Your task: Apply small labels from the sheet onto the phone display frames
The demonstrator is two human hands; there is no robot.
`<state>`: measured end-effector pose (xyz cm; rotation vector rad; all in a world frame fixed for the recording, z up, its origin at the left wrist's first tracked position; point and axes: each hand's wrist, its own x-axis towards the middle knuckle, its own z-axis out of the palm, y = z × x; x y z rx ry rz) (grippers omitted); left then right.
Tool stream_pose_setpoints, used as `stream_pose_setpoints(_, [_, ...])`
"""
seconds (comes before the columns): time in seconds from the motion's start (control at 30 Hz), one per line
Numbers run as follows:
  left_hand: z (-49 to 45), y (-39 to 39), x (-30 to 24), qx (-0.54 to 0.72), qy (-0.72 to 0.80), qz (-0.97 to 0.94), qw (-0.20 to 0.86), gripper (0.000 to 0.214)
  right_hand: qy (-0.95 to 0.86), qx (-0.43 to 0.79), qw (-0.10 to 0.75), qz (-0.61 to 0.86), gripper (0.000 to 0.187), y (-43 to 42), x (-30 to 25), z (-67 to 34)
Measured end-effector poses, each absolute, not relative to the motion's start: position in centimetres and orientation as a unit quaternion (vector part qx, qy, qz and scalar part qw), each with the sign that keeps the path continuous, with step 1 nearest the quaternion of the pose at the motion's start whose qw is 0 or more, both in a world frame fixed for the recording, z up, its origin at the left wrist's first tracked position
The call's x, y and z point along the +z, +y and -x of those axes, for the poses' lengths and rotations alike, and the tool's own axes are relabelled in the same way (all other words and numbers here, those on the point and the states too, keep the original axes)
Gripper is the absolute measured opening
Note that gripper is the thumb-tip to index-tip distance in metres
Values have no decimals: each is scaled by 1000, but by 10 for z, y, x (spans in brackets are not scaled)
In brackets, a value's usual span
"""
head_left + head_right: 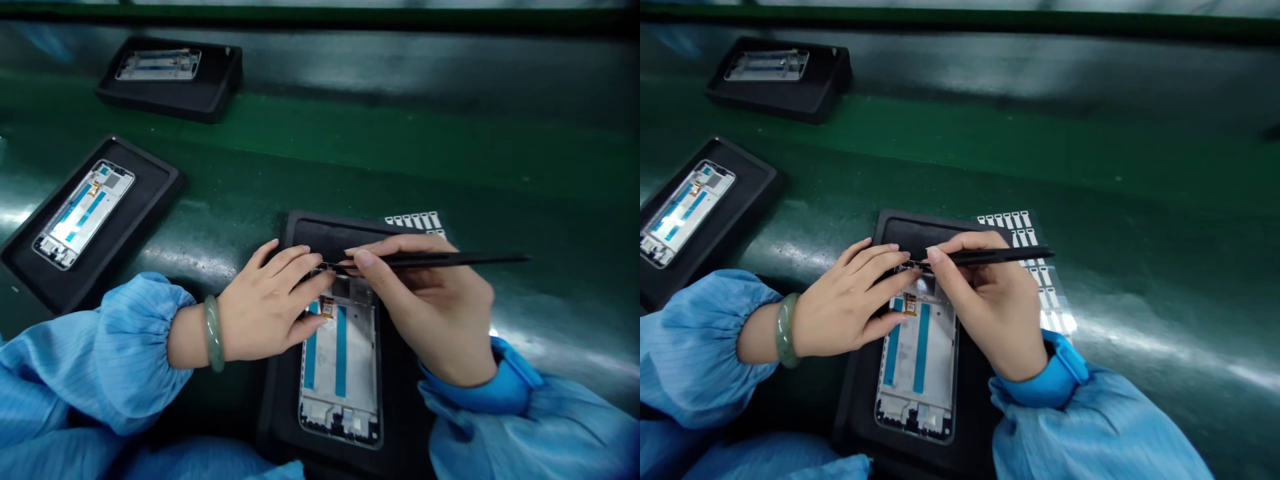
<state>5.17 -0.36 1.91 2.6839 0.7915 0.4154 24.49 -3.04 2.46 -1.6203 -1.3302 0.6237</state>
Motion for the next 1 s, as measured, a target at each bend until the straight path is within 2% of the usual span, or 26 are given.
stream_pose_setpoints(0.8, [-52,-4,18,147,274,-938,154,45,-575,217,426,664,13,-30,26,-245])
stream_pose_setpoints(1.0, [-51,-4,18,144,276,-938,150,45,-569,219,450,653,13,-30,23,-244])
